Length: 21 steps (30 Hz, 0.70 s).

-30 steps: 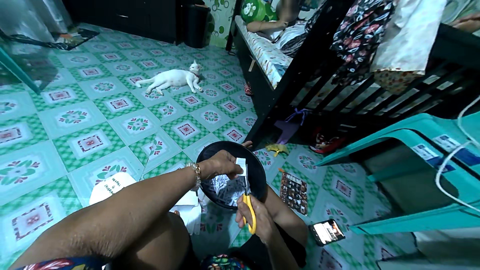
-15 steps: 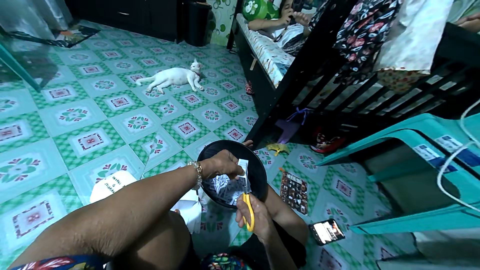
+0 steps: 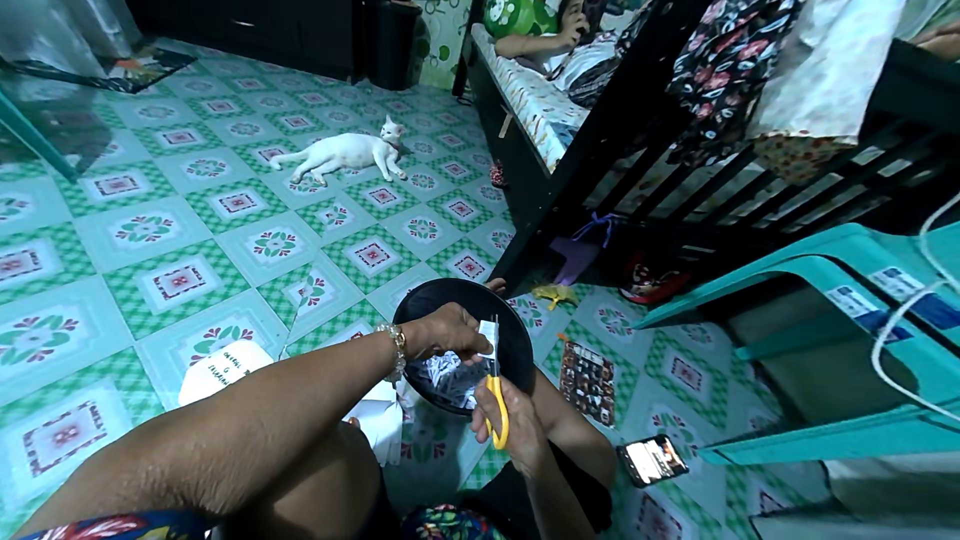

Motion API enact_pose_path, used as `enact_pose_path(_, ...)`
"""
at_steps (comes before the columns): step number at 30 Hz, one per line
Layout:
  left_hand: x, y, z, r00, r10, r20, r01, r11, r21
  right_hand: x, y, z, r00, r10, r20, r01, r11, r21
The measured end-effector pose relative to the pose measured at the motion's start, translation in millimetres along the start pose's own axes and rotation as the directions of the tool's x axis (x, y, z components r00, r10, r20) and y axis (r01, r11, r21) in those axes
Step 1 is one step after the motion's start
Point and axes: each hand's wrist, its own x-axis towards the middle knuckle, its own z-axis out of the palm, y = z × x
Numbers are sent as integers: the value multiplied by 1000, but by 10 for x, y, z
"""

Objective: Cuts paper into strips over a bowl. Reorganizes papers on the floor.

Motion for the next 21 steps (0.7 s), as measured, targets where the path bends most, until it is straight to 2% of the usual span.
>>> enact_pose_path(13,-16,-22,-35,999,-32,-3,32,999,8,-2,81,14,999,-4,-34,8,995,100)
enact_pose_path(21,6,-42,-72,988,55,-142,-62,997,-46,-124,112,-87,994,47,100,-49,999,17)
